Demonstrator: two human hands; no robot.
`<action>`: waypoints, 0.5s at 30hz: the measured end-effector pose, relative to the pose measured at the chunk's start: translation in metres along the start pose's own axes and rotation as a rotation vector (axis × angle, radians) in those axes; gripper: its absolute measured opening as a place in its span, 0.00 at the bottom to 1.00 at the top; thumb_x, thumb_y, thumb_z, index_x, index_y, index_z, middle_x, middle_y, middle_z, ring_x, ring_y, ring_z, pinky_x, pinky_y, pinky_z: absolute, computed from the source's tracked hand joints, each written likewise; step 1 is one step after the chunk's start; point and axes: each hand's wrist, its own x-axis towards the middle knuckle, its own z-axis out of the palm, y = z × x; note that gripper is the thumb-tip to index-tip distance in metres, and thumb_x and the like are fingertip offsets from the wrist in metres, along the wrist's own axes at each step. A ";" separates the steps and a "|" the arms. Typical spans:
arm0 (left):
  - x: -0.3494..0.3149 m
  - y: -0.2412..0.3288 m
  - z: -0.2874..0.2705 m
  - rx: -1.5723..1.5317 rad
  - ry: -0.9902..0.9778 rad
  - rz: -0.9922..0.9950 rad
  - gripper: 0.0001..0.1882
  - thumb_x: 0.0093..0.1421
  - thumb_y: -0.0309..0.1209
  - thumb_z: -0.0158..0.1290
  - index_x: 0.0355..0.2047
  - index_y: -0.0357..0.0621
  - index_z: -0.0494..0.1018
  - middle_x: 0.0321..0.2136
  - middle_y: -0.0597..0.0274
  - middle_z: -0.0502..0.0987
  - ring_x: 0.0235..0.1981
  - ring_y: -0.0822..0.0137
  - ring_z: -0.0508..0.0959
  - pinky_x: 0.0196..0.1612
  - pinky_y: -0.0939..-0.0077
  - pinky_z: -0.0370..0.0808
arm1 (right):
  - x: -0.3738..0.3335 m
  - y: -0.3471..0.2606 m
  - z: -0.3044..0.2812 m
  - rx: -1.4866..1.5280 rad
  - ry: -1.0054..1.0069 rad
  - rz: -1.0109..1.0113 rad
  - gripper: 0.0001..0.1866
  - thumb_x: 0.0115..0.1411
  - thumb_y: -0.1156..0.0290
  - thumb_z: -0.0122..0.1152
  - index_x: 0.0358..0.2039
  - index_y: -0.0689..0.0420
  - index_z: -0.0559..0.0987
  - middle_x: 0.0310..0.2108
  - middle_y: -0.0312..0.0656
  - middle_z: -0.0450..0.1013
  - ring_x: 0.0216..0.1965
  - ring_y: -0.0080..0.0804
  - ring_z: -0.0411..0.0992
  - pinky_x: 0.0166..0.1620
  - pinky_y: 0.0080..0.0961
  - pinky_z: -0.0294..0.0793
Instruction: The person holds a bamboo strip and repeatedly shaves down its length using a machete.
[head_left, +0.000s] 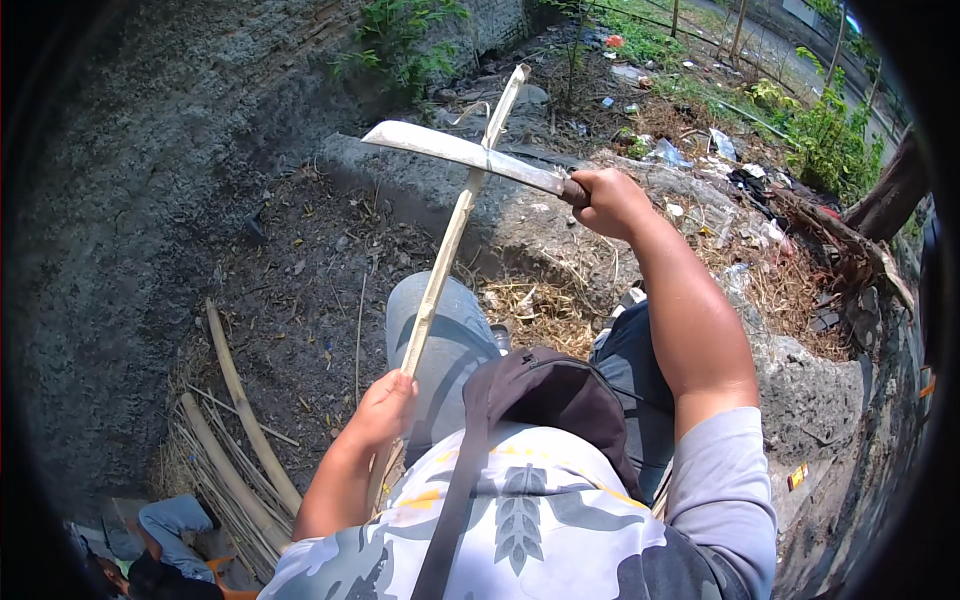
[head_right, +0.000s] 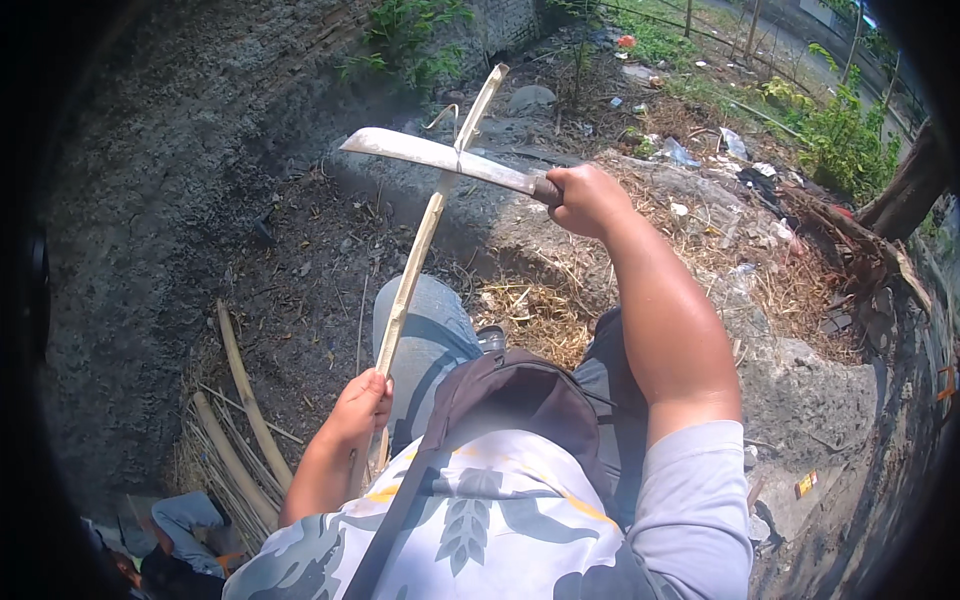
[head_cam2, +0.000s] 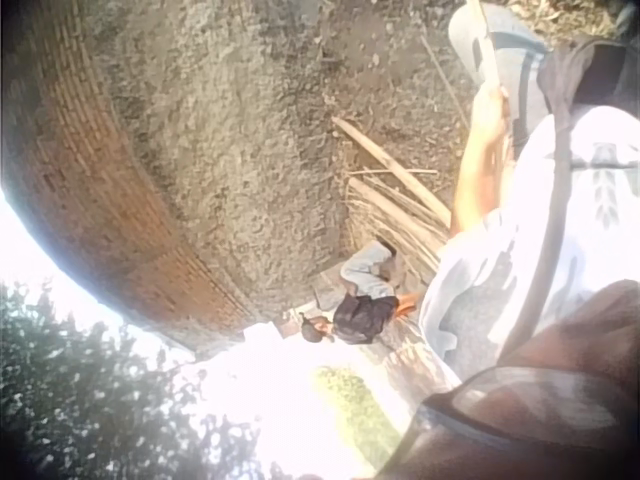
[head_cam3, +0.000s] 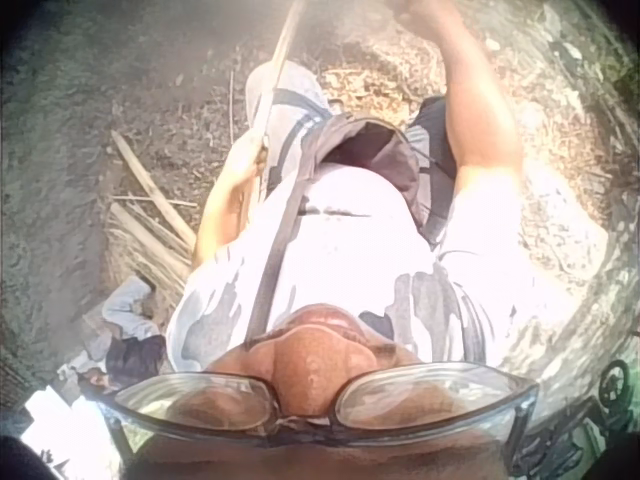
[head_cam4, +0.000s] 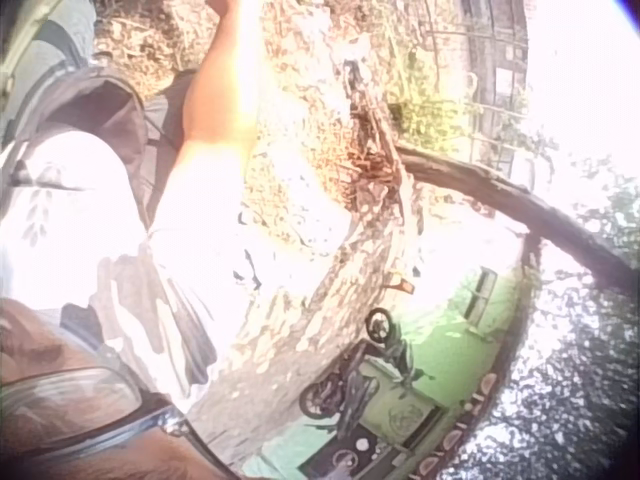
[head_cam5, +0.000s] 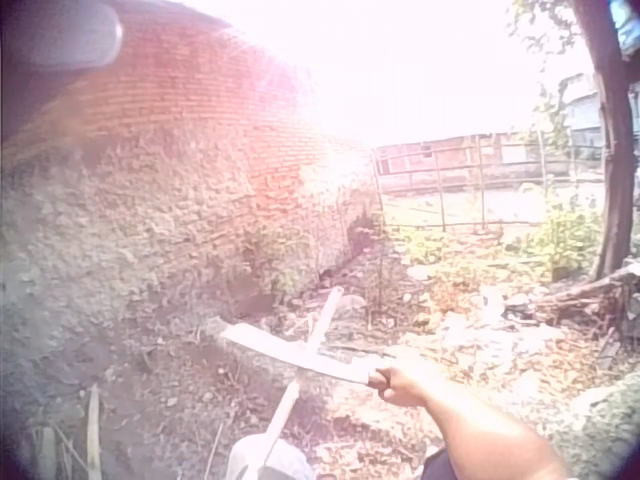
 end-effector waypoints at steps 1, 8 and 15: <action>0.005 0.000 0.004 -0.080 -0.021 -0.031 0.19 0.76 0.50 0.44 0.36 0.50 0.69 0.18 0.79 0.60 0.15 0.81 0.56 0.18 0.80 0.55 | -0.002 -0.012 0.002 -0.054 -0.003 -0.036 0.10 0.51 0.71 0.62 0.36 0.53 0.81 0.32 0.52 0.79 0.38 0.56 0.77 0.39 0.47 0.76; 0.015 0.011 0.018 -0.125 -0.128 -0.063 0.23 0.74 0.55 0.42 0.37 0.49 0.66 0.18 0.78 0.55 0.15 0.80 0.52 0.19 0.80 0.50 | -0.011 -0.074 0.012 -0.294 -0.179 -0.470 0.09 0.45 0.67 0.67 0.28 0.49 0.78 0.24 0.42 0.78 0.31 0.50 0.79 0.36 0.47 0.78; 0.016 0.018 0.025 -0.050 -0.148 0.035 0.28 0.69 0.63 0.45 0.37 0.49 0.65 0.17 0.79 0.55 0.15 0.81 0.53 0.19 0.82 0.50 | 0.001 -0.023 0.010 -0.183 -0.073 -0.194 0.05 0.51 0.69 0.63 0.30 0.52 0.78 0.29 0.50 0.78 0.36 0.55 0.78 0.37 0.50 0.77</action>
